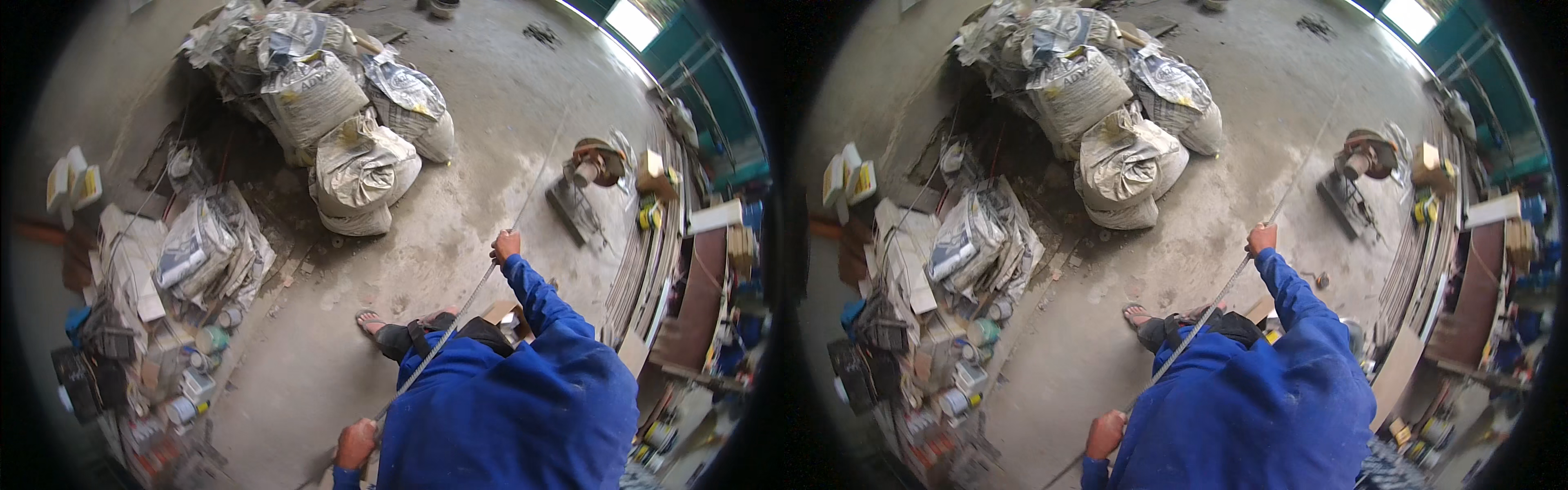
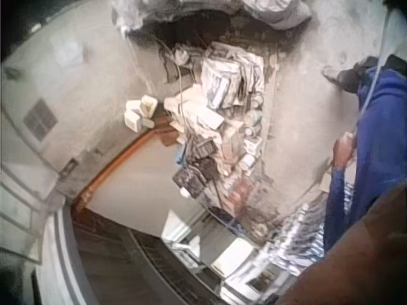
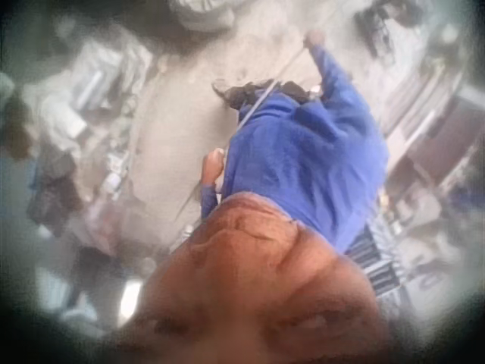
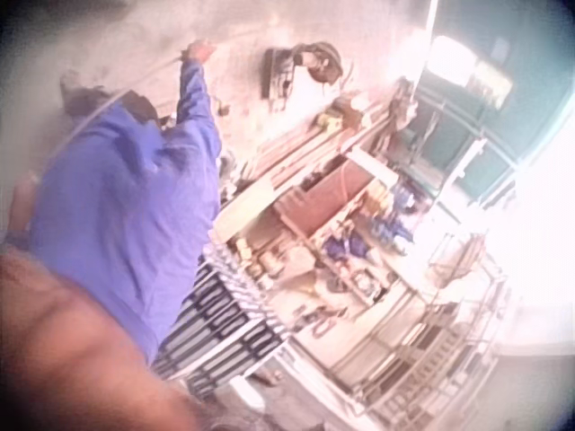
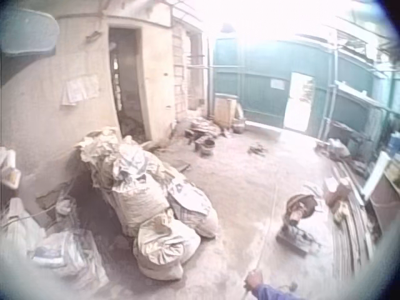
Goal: The person measures a long metal rod with a tape measure, marks it, and cuts it using a chop saw. After cutting, the person carries the cut rod through the workshop and into an adjacent room.
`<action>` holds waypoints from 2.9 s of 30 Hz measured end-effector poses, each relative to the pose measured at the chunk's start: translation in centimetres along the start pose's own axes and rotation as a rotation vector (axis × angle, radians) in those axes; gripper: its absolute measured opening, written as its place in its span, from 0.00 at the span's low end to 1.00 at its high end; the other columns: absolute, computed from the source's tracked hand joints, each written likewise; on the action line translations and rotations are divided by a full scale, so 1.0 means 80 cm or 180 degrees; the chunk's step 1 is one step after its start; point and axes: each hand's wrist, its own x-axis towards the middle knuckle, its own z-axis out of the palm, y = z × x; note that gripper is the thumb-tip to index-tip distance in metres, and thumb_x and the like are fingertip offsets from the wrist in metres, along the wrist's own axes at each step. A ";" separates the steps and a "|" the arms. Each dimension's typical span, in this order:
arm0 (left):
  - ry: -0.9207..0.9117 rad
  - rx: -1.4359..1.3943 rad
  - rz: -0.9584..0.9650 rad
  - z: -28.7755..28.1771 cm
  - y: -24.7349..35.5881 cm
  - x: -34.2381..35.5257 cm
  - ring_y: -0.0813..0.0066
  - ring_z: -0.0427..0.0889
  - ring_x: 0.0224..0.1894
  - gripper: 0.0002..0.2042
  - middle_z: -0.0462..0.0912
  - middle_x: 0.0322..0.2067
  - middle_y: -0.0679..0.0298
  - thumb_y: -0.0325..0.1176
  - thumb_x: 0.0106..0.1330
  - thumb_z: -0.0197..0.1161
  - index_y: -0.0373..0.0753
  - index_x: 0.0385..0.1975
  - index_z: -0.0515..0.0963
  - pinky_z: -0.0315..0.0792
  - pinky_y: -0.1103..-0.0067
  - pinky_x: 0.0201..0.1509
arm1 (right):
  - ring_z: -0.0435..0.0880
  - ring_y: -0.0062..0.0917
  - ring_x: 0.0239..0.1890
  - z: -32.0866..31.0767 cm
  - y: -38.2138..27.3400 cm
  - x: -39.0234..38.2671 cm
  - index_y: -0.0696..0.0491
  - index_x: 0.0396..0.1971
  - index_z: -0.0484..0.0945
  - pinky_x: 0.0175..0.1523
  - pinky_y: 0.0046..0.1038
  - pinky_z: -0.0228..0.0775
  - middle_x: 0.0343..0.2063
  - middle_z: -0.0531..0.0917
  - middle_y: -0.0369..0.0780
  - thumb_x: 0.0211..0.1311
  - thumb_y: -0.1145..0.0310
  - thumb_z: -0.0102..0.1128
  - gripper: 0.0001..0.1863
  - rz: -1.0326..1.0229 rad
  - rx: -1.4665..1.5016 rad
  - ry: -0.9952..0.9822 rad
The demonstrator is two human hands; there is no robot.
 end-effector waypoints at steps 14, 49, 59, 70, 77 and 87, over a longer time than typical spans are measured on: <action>0.0313 -0.0557 -0.0273 -0.066 -0.267 -0.139 0.45 0.78 0.28 0.14 0.78 0.24 0.49 0.37 0.67 0.50 0.36 0.25 0.76 0.72 0.59 0.35 | 0.80 0.40 0.19 0.213 0.061 -0.259 0.61 0.43 0.60 0.22 0.41 0.74 0.25 0.77 0.50 0.67 0.63 0.46 0.16 -0.0165 0.0151 0.0100; -0.0050 -0.0406 -0.0621 0.029 -0.931 -0.698 0.55 0.80 0.30 0.14 0.78 0.23 0.48 0.41 0.63 0.54 0.36 0.25 0.76 0.70 0.63 0.34 | 0.79 0.56 0.44 0.398 0.478 -0.992 0.62 0.47 0.58 0.50 0.49 0.70 0.38 0.78 0.64 0.67 0.59 0.46 0.21 0.0050 -0.0493 0.0386; -0.0033 -0.0433 -0.0587 0.056 -1.086 -0.854 0.55 0.80 0.30 0.14 0.78 0.24 0.48 0.41 0.64 0.53 0.36 0.25 0.76 0.70 0.63 0.34 | 0.78 0.55 0.47 0.443 0.609 -1.174 0.62 0.50 0.58 0.54 0.49 0.68 0.41 0.78 0.64 0.67 0.59 0.45 0.22 0.0199 -0.0504 0.0417; -0.0212 -0.0436 -0.0454 0.091 -1.230 -0.989 0.54 0.80 0.30 0.14 0.78 0.24 0.48 0.41 0.64 0.53 0.36 0.25 0.76 0.70 0.63 0.35 | 0.77 0.57 0.48 0.487 0.733 -1.387 0.62 0.52 0.58 0.54 0.48 0.68 0.43 0.77 0.64 0.67 0.58 0.44 0.24 0.0261 -0.0592 0.0561; -0.0300 -0.0344 -0.0308 0.091 -1.258 -0.989 0.53 0.80 0.31 0.14 0.78 0.24 0.47 0.40 0.64 0.52 0.36 0.25 0.76 0.71 0.62 0.35 | 0.77 0.57 0.48 0.517 0.774 -1.450 0.62 0.51 0.58 0.54 0.49 0.68 0.42 0.77 0.65 0.67 0.58 0.45 0.23 0.0359 -0.0545 0.0456; -0.0419 -0.0297 -0.0208 0.081 -1.285 -0.988 0.52 0.80 0.31 0.14 0.79 0.24 0.47 0.40 0.64 0.52 0.36 0.25 0.76 0.71 0.62 0.36 | 0.78 0.55 0.47 0.505 0.793 -1.477 0.62 0.51 0.58 0.53 0.48 0.68 0.41 0.78 0.64 0.67 0.59 0.45 0.23 0.0472 -0.0842 0.0768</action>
